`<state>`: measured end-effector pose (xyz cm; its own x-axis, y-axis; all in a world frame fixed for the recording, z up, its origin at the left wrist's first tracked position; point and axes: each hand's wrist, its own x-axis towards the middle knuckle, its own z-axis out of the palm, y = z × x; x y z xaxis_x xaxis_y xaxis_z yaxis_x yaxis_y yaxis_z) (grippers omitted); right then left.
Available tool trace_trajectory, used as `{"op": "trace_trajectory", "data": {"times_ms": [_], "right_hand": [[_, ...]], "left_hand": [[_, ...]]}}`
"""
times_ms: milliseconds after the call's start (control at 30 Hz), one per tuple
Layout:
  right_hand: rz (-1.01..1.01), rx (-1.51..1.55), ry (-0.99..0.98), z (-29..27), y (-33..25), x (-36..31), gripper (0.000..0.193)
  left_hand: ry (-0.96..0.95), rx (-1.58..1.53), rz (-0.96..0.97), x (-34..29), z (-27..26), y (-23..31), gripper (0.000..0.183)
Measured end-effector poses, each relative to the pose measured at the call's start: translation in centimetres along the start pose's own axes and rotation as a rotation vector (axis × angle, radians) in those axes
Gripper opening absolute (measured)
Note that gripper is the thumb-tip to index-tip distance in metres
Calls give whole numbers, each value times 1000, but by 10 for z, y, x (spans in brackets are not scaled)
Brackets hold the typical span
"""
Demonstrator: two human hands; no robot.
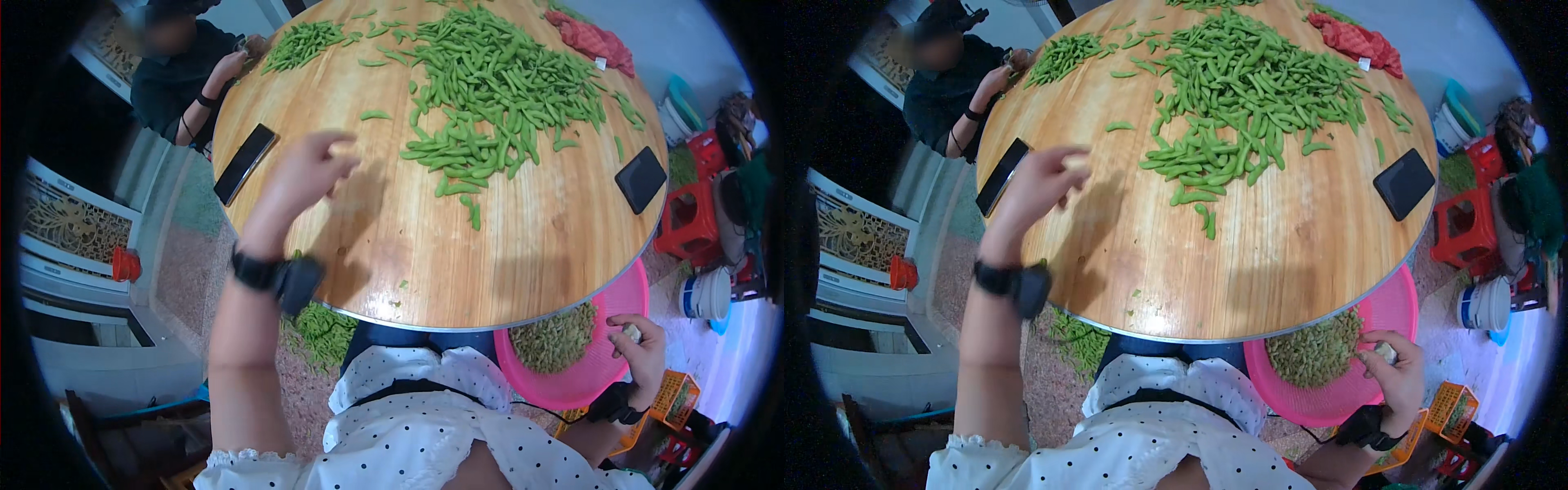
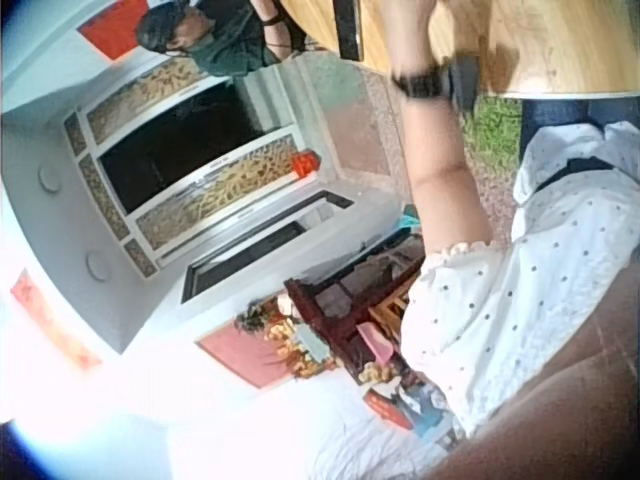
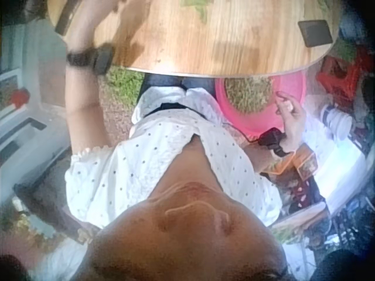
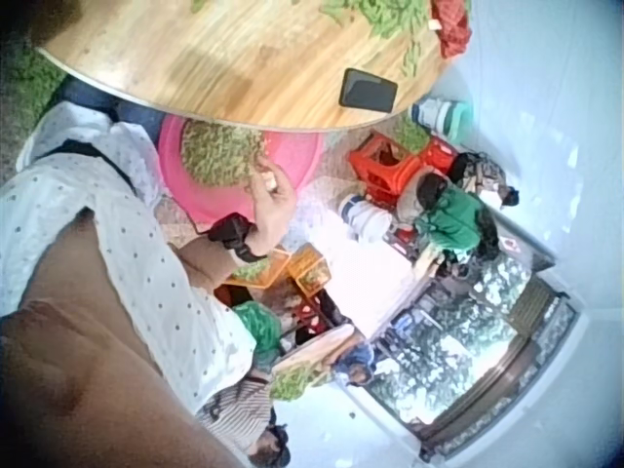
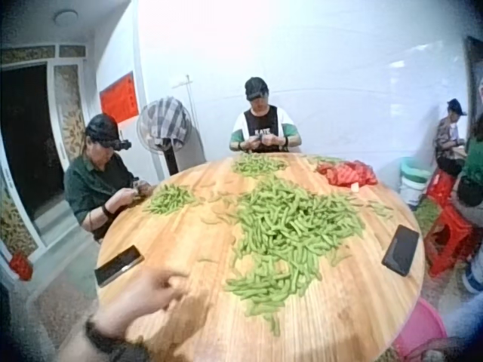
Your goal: Peeling edamame pods and collecting the beans into a pink bowl.
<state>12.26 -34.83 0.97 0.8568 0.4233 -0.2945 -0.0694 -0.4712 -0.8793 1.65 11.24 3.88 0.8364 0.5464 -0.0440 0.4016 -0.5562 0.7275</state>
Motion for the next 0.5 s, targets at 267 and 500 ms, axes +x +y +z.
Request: {"op": "trace_trajectory", "data": {"times_ms": [267, 500], "right_hand": [[-26, 125, 35, 19, -9, 13, 14], [-141, 128, 25, 51, -40, 31, 12]], "left_hand": [[267, 416, -87, 114, 56, -25, 22], [378, 256, -19, 86, 61, -44, 18]]}}
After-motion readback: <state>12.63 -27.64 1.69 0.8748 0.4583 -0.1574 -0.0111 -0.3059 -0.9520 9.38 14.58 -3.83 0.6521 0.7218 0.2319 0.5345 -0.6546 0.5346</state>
